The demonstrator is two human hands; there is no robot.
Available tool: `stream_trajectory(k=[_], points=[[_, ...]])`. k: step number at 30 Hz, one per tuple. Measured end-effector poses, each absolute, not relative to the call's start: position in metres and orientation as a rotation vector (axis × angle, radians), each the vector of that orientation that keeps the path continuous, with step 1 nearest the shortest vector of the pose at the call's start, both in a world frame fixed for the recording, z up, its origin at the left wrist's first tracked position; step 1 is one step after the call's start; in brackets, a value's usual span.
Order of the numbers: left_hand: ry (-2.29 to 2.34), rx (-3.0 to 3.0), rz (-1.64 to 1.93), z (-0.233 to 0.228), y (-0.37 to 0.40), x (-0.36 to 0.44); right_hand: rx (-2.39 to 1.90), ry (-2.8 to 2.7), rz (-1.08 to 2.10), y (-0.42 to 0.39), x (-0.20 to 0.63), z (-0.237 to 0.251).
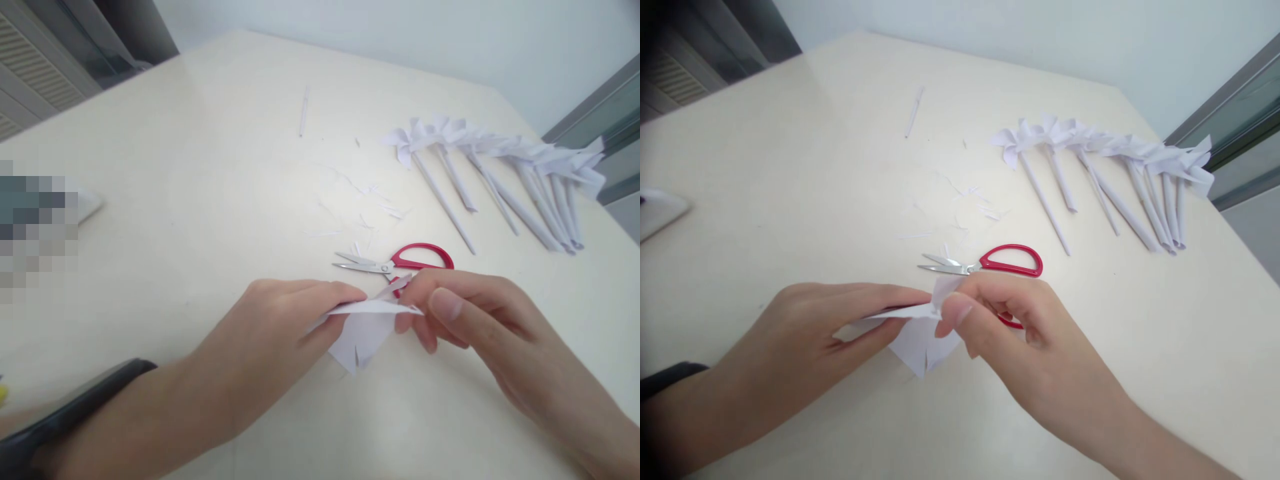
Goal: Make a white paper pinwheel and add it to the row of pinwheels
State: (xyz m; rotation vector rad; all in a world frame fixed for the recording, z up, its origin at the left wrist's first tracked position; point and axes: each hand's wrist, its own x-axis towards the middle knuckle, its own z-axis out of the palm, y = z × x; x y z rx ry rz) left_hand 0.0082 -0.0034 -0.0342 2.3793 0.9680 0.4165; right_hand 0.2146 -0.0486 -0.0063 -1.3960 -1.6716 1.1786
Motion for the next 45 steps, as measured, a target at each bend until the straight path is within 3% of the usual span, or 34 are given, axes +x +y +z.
stream_trajectory(k=[10,18,27,33,45], points=[[0.860,2.677,0.518,-0.039,-0.005,0.004,-1.268,-1.636,1.455,-0.049,0.221,-0.010],[0.887,2.552,0.593,-0.036,-0.004,0.005,-1.517,-1.395,1.718,-0.047,0.214,-0.003],[0.907,1.612,0.334,-0.014,0.001,0.017,-1.594,-1.532,1.616,-0.046,0.211,0.002],[0.803,1.393,0.356,-0.021,0.000,0.018,-1.568,-1.577,1.569,-0.046,0.209,-0.008],[0.793,1.261,0.339,-0.027,-0.001,0.018,-1.741,-1.939,1.047,-0.057,0.199,-0.010]])
